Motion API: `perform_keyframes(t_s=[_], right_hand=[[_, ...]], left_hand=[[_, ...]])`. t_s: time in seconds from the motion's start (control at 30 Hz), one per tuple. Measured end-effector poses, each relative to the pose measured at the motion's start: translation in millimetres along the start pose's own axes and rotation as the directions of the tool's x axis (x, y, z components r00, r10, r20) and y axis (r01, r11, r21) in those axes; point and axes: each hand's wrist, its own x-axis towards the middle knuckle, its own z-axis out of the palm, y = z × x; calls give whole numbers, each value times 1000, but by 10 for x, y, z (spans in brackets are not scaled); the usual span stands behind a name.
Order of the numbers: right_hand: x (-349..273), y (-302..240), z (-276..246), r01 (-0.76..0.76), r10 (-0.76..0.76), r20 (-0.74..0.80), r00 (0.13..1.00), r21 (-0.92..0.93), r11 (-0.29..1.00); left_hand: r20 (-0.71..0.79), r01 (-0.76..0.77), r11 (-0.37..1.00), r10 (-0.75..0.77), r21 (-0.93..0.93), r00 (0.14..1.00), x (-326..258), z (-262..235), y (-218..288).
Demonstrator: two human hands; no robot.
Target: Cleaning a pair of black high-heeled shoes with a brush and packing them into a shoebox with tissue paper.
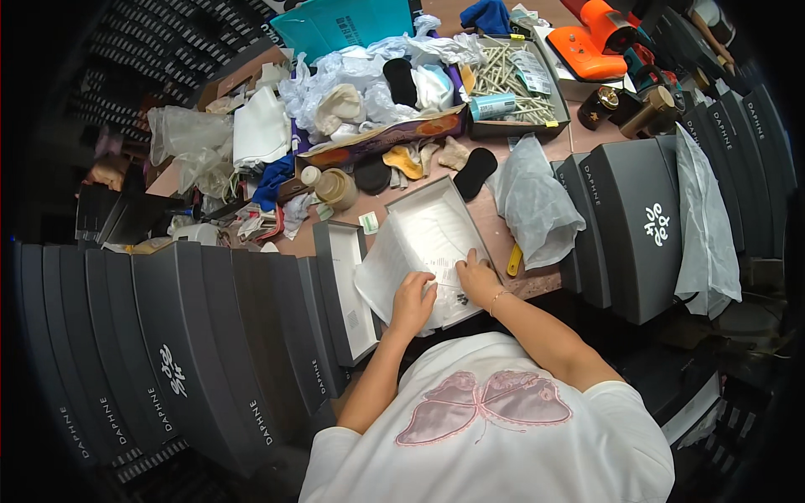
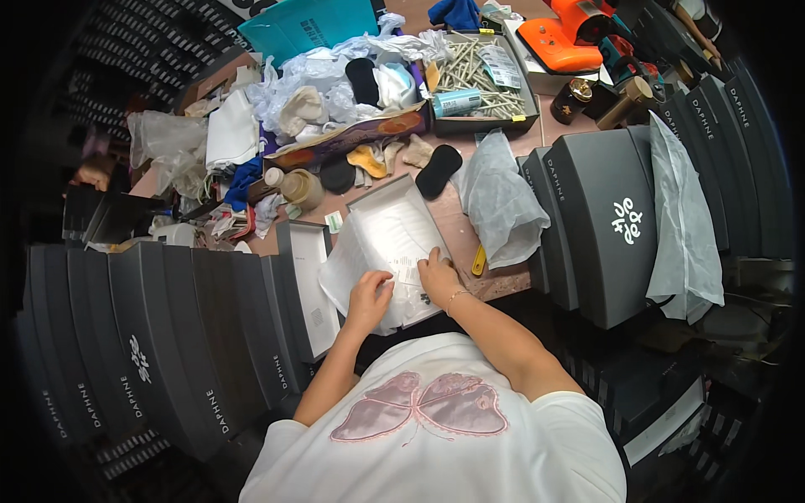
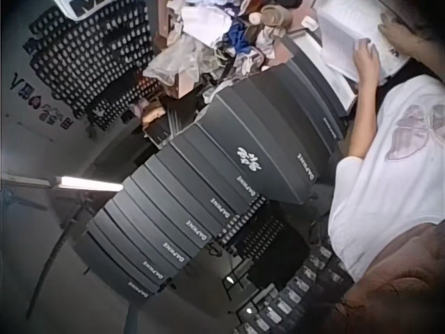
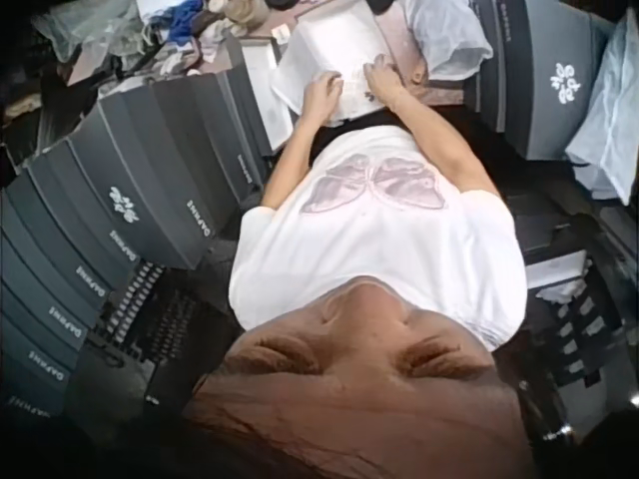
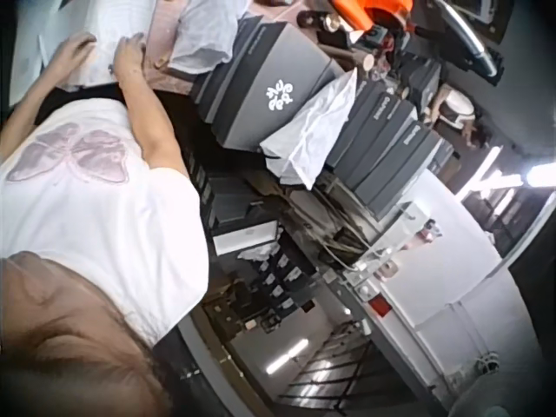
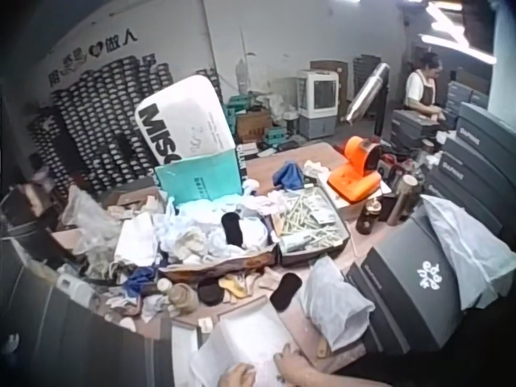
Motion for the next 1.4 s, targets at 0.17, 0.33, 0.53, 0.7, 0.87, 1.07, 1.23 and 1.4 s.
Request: perform_keyframes(t_s=[0.17,0.33,0.53,0.7,0.87,1.07,1.23,1.4], right_hand=[[-3,69,-111,110,-9,-208,978,478,871],[-242,-30,-1120,249,-107,-423,900,298,921],[-494,340,-1499,234,58,-473,879,534,812],[-686,478,-1596,105,251,-336,908,762,639],[-840,563,-1722,95,277,-402,873,696,712],[-880,843,-1677,-118,110,-477,872,14,993],[-349,189,-1290,256,-289,3,957,458,851],[117,310,-296,216,-195,-109,975,234,948]], left_hand=[[5,-188,899,202,395,979,-374,-5,130],[353,-252,714,8,653,936,-135,44,233],[520,-338,652,-102,679,848,435,372,178],[795,-495,742,-83,452,601,627,579,-129],[839,-669,567,-75,481,539,467,806,-201],[726,-611,640,119,465,677,441,720,-36],[818,-611,614,-103,500,566,562,499,185],[180,-270,895,218,354,959,214,-211,4]])
